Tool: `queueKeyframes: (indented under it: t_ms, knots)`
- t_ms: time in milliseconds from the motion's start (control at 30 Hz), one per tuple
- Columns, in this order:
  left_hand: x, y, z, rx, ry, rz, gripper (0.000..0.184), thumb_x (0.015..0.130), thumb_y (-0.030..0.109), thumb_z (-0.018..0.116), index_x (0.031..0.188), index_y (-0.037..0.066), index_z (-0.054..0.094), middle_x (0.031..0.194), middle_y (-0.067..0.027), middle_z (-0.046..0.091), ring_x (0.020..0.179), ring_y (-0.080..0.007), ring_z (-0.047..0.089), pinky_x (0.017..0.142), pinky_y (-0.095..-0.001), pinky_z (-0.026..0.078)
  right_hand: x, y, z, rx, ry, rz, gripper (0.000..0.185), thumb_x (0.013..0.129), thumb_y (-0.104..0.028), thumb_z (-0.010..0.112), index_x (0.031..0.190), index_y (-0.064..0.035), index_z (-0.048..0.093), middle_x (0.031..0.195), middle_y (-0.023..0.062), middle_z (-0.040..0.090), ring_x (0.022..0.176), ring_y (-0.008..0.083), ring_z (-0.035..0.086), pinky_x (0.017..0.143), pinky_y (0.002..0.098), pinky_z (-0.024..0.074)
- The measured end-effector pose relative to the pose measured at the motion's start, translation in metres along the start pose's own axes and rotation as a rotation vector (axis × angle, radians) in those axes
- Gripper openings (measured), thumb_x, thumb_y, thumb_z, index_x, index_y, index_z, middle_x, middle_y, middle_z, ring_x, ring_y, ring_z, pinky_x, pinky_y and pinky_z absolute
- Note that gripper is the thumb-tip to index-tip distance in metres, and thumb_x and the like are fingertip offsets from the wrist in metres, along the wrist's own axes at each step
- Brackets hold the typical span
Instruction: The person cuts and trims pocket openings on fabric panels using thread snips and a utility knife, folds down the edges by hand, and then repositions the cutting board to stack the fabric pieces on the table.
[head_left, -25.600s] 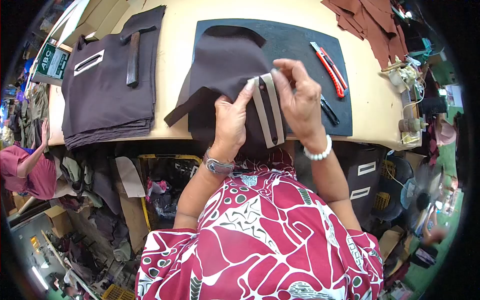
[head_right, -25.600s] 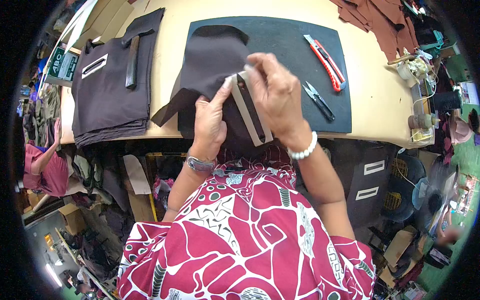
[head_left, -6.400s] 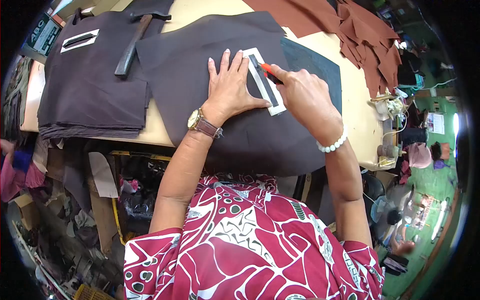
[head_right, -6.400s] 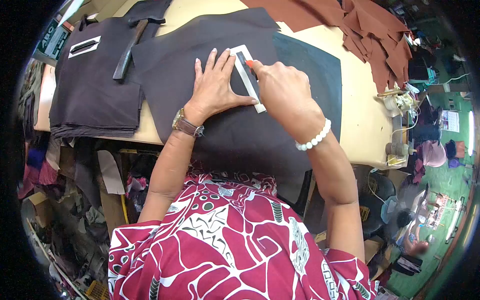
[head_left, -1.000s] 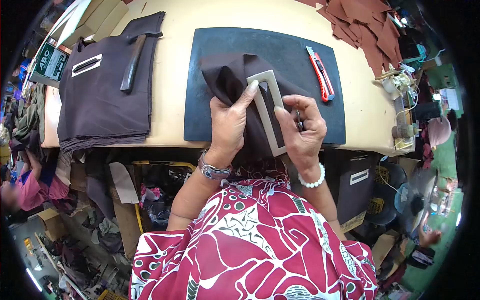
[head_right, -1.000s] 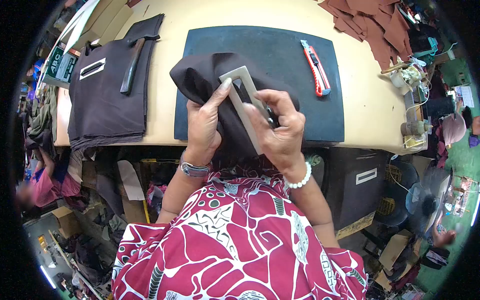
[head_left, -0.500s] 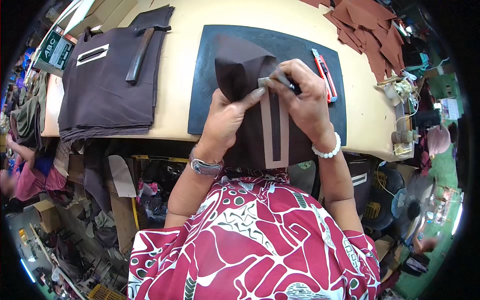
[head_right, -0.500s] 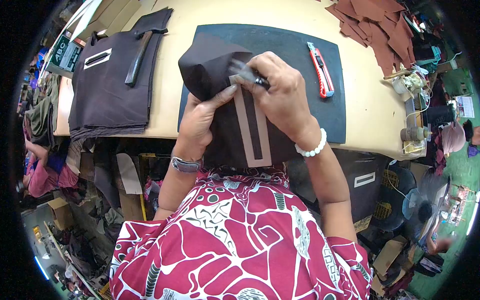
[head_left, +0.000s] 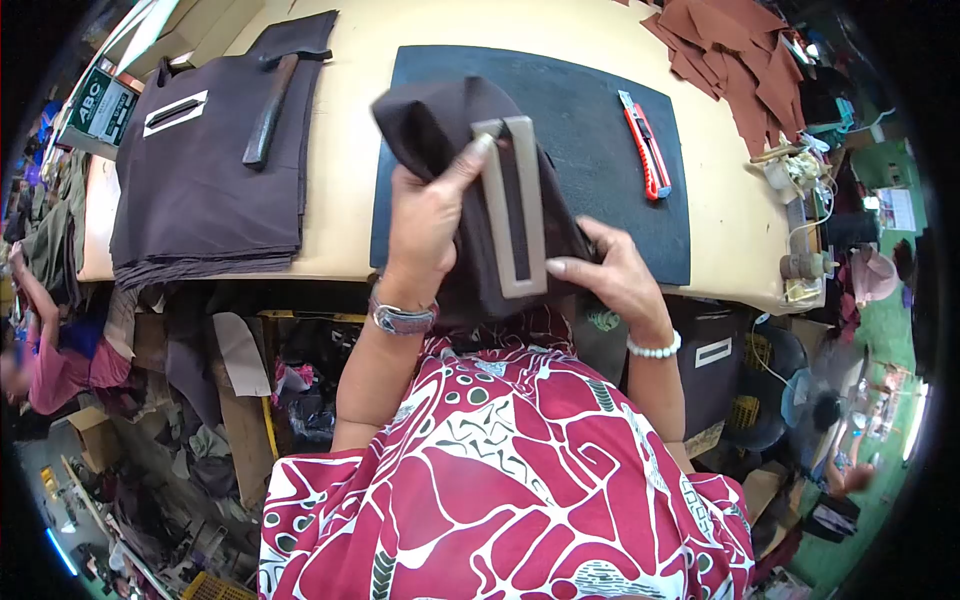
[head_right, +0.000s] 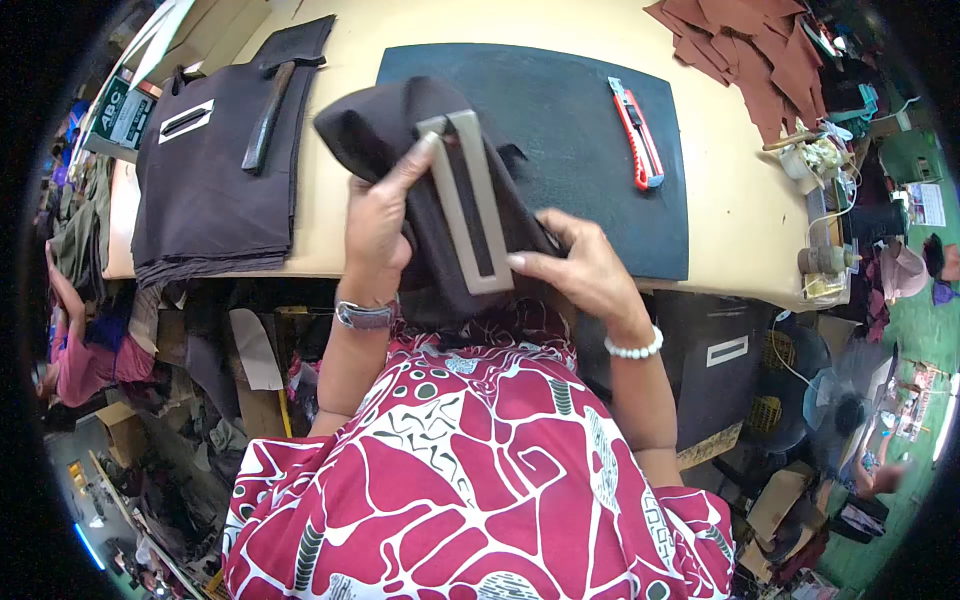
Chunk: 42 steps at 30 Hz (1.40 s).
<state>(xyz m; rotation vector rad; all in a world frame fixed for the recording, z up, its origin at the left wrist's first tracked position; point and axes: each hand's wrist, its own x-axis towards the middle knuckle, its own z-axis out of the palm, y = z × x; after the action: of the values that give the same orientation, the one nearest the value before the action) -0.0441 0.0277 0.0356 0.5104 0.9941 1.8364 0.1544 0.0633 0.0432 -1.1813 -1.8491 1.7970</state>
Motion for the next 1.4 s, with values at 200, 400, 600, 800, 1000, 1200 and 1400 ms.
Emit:
queueKeyframes:
  t_ms: [200,400,600,800,1000,1200,1400]
  knots:
    - [0.008,0.012,-0.054,0.637,0.125,0.353,0.047,0.075,0.013,0.073,0.114,-0.008,0.054,0.113,-0.0174,0.060,0.099,-0.0219,0.059,0.088,-0.0331,0.045,-0.011,0.004,-0.012,-0.205,0.312,-0.175,0.009,0.084,-0.006,0.061,0.086,0.0025,0.061,0.068,-0.0002,0.057,0.063,0.0057,0.045,0.056,0.0247,0.0395]
    - [0.019,0.075,-0.016,1.518,-0.741,0.770,0.092,0.061,0.034,0.078,0.138,0.007,0.034,0.139,-0.0170,0.038,0.131,-0.0368,0.029,0.106,-0.0474,0.022,0.006,-0.045,0.003,-0.527,0.072,-0.625,0.012,0.075,-0.006,0.067,0.084,0.0000,0.063,0.066,0.0145,0.057,0.056,0.0254,0.054,0.053,0.0311,0.0431]
    - [0.055,0.090,0.062,1.565,-1.712,-0.221,0.044,0.067,0.034,0.077,0.093,0.001,0.065,0.082,-0.0136,0.063,0.086,-0.0230,0.055,0.076,-0.0364,0.041,-0.008,-0.072,-0.004,-0.517,-0.005,-0.762,0.019,0.066,-0.001,0.072,0.084,-0.0013,0.064,0.073,0.0141,0.061,0.065,0.0299,0.061,0.059,0.0319,0.0482]
    - [0.112,0.185,-0.005,1.973,-0.909,-0.076,0.034,0.068,0.017,0.072,0.093,-0.004,0.062,0.084,-0.0112,0.063,0.070,-0.0213,0.058,0.066,-0.0306,0.047,0.014,-0.035,-0.036,-0.146,0.587,-0.659,0.021,0.086,-0.018,0.063,0.099,-0.0013,0.064,0.075,0.0024,0.057,0.063,0.0092,0.052,0.060,0.0215,0.0420]
    - [0.120,0.307,-0.178,1.839,-0.102,-0.205,0.039,0.068,0.012,0.069,0.105,0.000,0.060,0.091,-0.0084,0.065,0.081,-0.0188,0.061,0.073,-0.0302,0.049,0.021,0.027,-0.039,0.142,0.597,-0.322,0.031,0.095,-0.025,0.047,0.111,-0.0003,0.060,0.070,-0.0022,0.051,0.052,0.0014,0.033,0.045,0.0175,0.0265]
    - [0.074,0.155,-0.103,1.342,0.046,-0.336,0.056,0.078,0.028,0.068,0.113,-0.012,0.050,0.101,-0.0174,0.059,0.087,-0.0180,0.059,0.069,-0.0309,0.050,0.022,0.047,-0.027,0.235,0.564,-0.238,0.026,0.095,-0.019,0.049,0.109,-0.0018,0.061,0.069,-0.0038,0.050,0.051,-0.0013,0.033,0.043,0.0159,0.0253]
    - [0.036,-0.011,0.001,0.266,-0.100,-0.070,0.021,0.084,0.011,0.062,0.100,-0.003,0.059,0.094,-0.0071,0.065,0.080,-0.0126,0.062,0.070,-0.0252,0.050,0.008,-0.004,0.013,0.464,0.328,-0.275,0.025,0.095,-0.017,0.048,0.113,-0.0034,0.057,0.074,-0.0025,0.052,0.051,-0.0018,0.034,0.042,0.0136,0.0271]
